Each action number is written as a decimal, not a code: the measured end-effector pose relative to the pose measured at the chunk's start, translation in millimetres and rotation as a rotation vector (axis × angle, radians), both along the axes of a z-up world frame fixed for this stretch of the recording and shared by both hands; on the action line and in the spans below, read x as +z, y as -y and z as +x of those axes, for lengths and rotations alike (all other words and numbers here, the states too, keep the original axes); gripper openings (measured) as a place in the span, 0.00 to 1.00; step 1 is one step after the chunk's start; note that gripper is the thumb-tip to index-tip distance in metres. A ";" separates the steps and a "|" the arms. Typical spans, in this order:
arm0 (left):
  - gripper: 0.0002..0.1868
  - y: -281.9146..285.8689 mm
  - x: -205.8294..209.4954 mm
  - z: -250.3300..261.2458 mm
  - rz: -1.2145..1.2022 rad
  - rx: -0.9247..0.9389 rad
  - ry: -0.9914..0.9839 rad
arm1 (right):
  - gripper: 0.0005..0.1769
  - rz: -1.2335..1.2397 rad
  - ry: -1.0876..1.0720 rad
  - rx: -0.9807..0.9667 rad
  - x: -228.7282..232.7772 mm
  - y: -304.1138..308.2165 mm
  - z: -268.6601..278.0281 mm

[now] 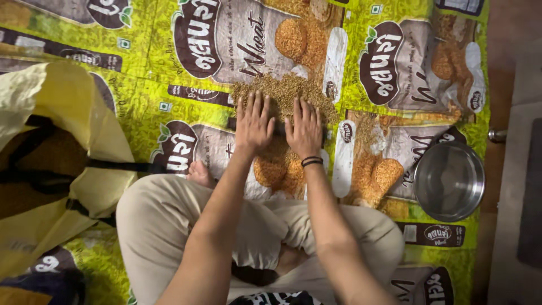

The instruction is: The person sits on the floor and uses a rolling pin to crush grains spread on a patterned cloth. They repeatedly scoop grains from a bag, spread them, and roll over them to break them down.

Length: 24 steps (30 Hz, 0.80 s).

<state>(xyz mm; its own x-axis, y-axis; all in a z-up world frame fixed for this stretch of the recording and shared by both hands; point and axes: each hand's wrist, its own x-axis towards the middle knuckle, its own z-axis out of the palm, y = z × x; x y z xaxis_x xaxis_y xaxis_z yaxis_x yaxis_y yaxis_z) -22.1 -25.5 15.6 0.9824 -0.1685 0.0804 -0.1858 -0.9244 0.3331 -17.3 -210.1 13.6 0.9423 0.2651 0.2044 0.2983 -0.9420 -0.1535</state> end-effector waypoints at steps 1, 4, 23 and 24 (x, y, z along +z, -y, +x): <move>0.38 0.4 -0.2 -8.2 0.012 -0.008 0.008 | 0.36 0.004 0.018 0.001 -3.0 -0.2 -9.7; 0.41 -2.5 -5.0 -35.1 0.043 -0.027 0.023 | 0.39 -0.008 -0.064 -0.029 -10.8 0.7 -36.2; 0.42 -41.3 -13.4 -5.3 0.007 0.123 0.004 | 0.29 0.169 0.075 -0.223 -7.6 28.1 -28.5; 0.42 -40.5 -12.8 -5.4 -0.001 0.131 0.020 | 0.27 0.181 0.080 -0.240 -5.7 27.7 -26.2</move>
